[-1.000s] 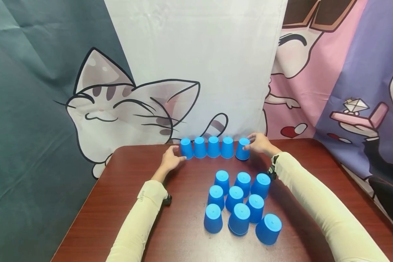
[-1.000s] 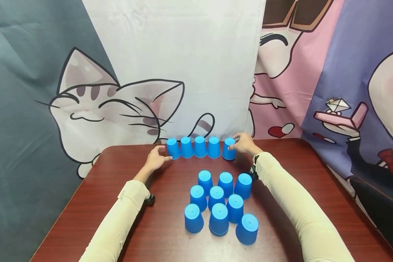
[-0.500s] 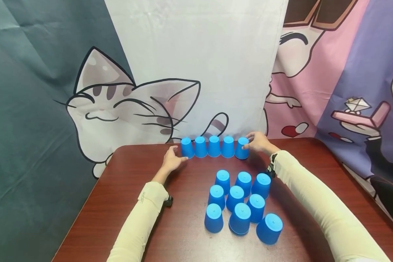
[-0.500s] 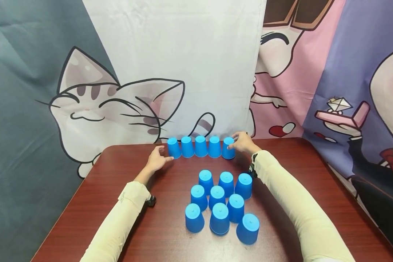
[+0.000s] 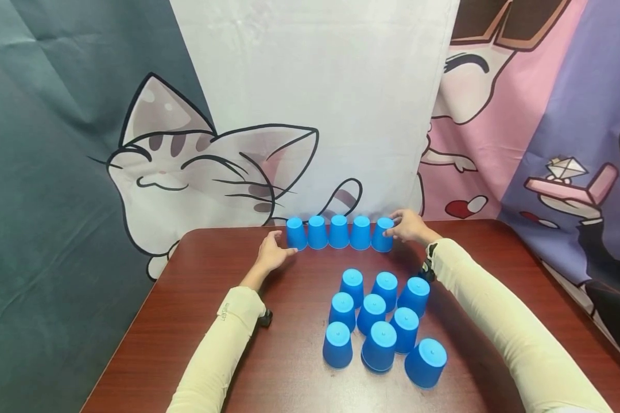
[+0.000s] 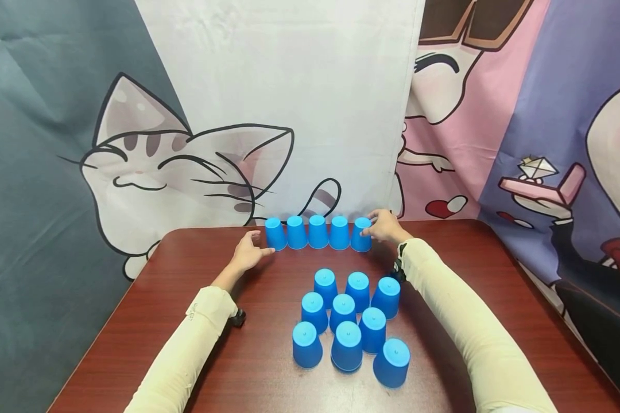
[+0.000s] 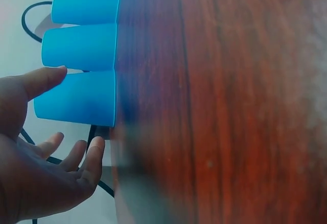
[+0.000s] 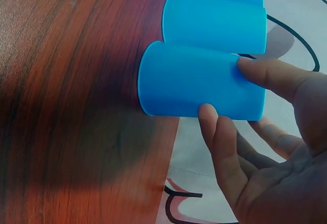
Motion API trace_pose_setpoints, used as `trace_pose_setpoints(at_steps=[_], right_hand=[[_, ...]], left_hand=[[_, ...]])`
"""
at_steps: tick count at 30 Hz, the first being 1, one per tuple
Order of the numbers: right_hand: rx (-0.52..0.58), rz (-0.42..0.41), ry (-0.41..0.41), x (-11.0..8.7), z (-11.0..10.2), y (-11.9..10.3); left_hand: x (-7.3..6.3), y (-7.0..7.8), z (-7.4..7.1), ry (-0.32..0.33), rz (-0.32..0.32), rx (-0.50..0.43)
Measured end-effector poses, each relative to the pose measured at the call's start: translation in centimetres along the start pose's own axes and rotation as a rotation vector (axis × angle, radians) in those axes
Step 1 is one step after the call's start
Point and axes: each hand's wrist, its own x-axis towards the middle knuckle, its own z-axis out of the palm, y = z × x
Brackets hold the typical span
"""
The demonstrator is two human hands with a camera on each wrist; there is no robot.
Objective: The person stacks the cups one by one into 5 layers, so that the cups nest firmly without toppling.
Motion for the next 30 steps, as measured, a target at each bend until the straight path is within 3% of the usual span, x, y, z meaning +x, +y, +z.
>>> trace_pose_setpoints(at_steps=[7, 15, 21, 30], right_hand=[[-0.001, -0.035, 0.017, 0.1, 0.1, 0.8], [0.028, -0.04, 0.006, -0.8, -1.0, 0.4], [0.04, -0.085, 0.022, -2.5, -2.4, 0.1], [0.066, -0.169, 0.014, -7.4, -2.7, -0.3]], left_hand=[[-0.4, 0.3, 0.3, -0.009, -0.001, 0.041], [-1.2, 0.8, 0.4, 0.078, -0.013, 0.055], [-2.5, 1.8, 0.5, 0.108, 0.048, 0.04], [-5.6, 4.2, 0.4, -0.011, 0.193, -0.047]])
